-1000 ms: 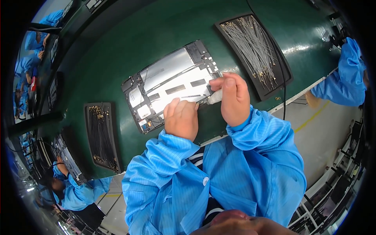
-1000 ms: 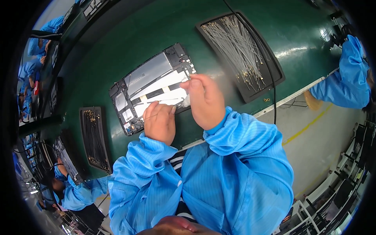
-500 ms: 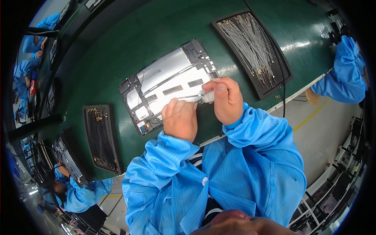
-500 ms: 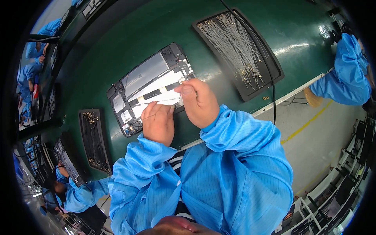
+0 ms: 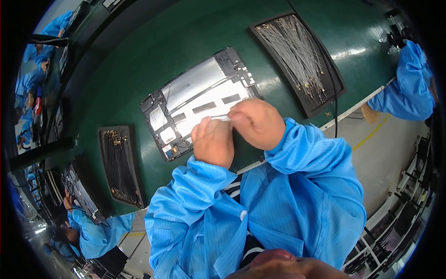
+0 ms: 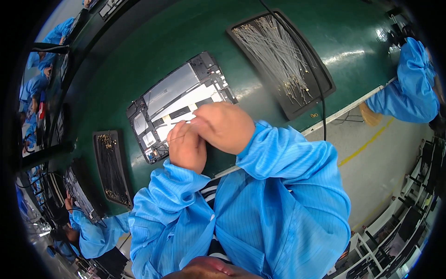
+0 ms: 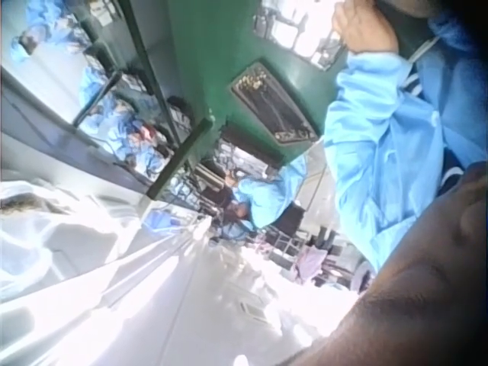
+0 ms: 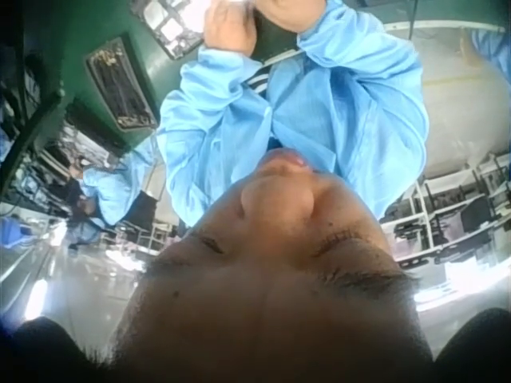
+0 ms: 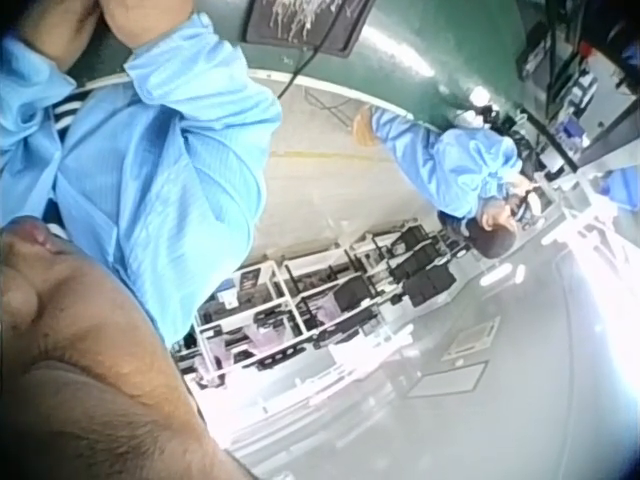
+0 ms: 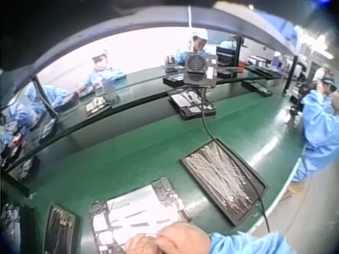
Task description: The person assembles internal components, a battery, and a ribbon cable into an electronic device, using a plastic tool to manipulate the parts.
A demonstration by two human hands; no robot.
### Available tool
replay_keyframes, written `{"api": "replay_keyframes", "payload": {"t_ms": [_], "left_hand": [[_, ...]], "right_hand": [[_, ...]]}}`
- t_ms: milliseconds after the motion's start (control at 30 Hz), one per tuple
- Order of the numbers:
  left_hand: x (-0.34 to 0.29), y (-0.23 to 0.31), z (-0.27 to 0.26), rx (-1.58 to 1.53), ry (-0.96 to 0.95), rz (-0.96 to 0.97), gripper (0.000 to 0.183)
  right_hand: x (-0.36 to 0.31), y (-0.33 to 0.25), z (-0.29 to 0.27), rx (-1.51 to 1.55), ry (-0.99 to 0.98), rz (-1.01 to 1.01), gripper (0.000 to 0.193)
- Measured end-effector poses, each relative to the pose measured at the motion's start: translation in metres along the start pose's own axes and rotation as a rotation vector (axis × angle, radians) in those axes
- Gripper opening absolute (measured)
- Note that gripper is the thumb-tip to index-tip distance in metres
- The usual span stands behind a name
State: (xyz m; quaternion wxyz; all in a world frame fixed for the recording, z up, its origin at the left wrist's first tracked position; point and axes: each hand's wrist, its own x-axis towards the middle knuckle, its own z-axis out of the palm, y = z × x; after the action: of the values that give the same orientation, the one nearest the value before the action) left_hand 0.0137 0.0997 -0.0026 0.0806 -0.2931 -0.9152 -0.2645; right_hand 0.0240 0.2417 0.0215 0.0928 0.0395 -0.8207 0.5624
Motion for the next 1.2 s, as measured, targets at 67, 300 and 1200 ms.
{"api": "replay_keyframes", "payload": {"t_ms": [67,300,1200], "left_hand": [[-0.001,-0.001,-0.001,0.001,0.006,0.005,0.01],[0.003,-0.011,-0.01,0.012,-0.119,-0.008,0.008],[-0.067,-0.096,-0.053,-0.165,0.49,-0.735,0.054]], "right_hand": [[0.009,-0.005,0.004,-0.291,-0.082,-0.24,0.016],[0.012,-0.003,0.008,-0.21,-0.013,-0.152,0.02],[0.042,-0.005,-0.014,0.618,-0.272,0.917,0.039]]}}
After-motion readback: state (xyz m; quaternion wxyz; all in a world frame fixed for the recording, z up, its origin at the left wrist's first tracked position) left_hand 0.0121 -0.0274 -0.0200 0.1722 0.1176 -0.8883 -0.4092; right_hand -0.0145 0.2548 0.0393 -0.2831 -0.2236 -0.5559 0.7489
